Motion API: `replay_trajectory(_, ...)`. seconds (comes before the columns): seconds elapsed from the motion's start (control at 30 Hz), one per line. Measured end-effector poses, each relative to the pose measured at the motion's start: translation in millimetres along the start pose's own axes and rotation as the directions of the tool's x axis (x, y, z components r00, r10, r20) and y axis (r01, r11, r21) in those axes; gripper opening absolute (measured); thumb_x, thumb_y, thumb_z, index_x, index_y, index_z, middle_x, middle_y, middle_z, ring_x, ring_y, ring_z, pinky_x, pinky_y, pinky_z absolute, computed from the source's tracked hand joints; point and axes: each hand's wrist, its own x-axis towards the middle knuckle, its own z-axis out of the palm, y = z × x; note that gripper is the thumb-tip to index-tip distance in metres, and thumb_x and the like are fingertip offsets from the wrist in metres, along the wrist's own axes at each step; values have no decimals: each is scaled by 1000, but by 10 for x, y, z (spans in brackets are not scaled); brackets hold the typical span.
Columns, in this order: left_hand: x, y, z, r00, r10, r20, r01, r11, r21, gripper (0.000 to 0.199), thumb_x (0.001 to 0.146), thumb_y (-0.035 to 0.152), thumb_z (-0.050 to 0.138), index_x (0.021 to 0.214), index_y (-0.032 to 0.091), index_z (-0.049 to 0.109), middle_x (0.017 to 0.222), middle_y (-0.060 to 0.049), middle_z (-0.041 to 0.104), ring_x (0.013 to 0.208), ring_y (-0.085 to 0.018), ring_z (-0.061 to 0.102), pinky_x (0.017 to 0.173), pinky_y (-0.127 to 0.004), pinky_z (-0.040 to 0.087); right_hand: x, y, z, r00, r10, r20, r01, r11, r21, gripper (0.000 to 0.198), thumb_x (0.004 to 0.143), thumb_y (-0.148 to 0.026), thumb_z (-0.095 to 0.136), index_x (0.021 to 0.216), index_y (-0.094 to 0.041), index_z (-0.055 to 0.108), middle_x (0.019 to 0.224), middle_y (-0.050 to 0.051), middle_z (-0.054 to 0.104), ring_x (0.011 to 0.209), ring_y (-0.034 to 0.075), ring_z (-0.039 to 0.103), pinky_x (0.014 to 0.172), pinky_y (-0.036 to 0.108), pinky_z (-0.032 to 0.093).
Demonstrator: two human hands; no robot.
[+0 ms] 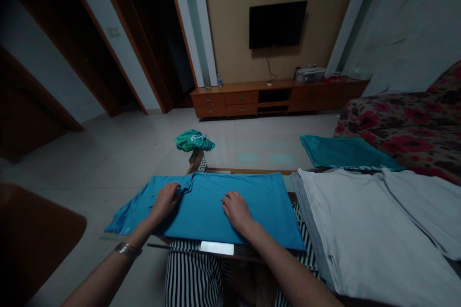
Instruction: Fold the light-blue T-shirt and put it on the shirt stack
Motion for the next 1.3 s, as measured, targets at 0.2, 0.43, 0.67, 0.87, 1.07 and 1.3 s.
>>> replay_trajectory(0.2, 226, 393, -123, 994, -102, 29, 97, 983, 154, 27, 85, 13, 38, 94, 15, 63, 101, -14, 61, 99, -26, 54, 84, -37, 42, -552, 27, 95, 994, 85, -72, -82, 996, 43, 24, 89, -18, 54, 108, -21, 68, 118, 10, 62, 111, 24, 53, 95, 39, 43)
replay_trajectory(0.43, 192, 504, -85, 994, -49, 93, 34, 988, 153, 27, 87, 17, 37, 92, 16, 64, 99, -14, 62, 93, -24, 57, 83, -35, 43, -772, 62, 28, 995, 69, -74, -62, 993, 96, 28, 87, -16, 57, 112, -21, 67, 126, 9, 60, 119, 23, 50, 102, 40, 40)
replay_trajectory(0.67, 105, 587, 58, 1000, -1, -5, 1, 991, 131, 47, 95, 34, 33, 133, 10, 48, 140, -18, 47, 125, -28, 46, 102, -44, 37, -986, 239, -277, 981, 124, -149, -107, 987, 121, 33, 90, -16, 49, 119, -19, 65, 125, 10, 61, 116, 22, 52, 99, 35, 42)
replay_trajectory(0.87, 266, 748, 182, 995, -90, 34, 86, 990, 110, 53, 98, 41, 28, 143, 16, 38, 154, -15, 29, 142, -28, 25, 110, -55, 25, -487, 960, -863, 942, 301, -146, -310, 950, -40, 39, 88, -8, 42, 119, -17, 65, 119, 8, 64, 113, 19, 51, 100, 28, 36)
replay_trajectory(1.07, 487, 690, 321, 982, -164, 90, 161, 986, 40, 60, 96, 47, 27, 146, 13, 34, 156, -16, 22, 144, -29, 21, 109, -58, 25, 150, 1596, -1081, 885, 441, -150, -459, 880, -120, 38, 86, -10, 46, 117, -17, 68, 115, 13, 65, 110, 23, 53, 92, 28, 37)
replay_trajectory(1.3, 678, 604, 387, 971, -187, 149, 184, 982, 33, 61, 95, 46, 30, 145, 12, 36, 154, -19, 25, 143, -30, 23, 108, -60, 25, 239, 1769, -922, 873, 473, -115, -487, 857, -171, 19, 83, -16, 56, 91, -14, 74, 103, 13, 67, 103, 22, 54, 83, 25, 36)
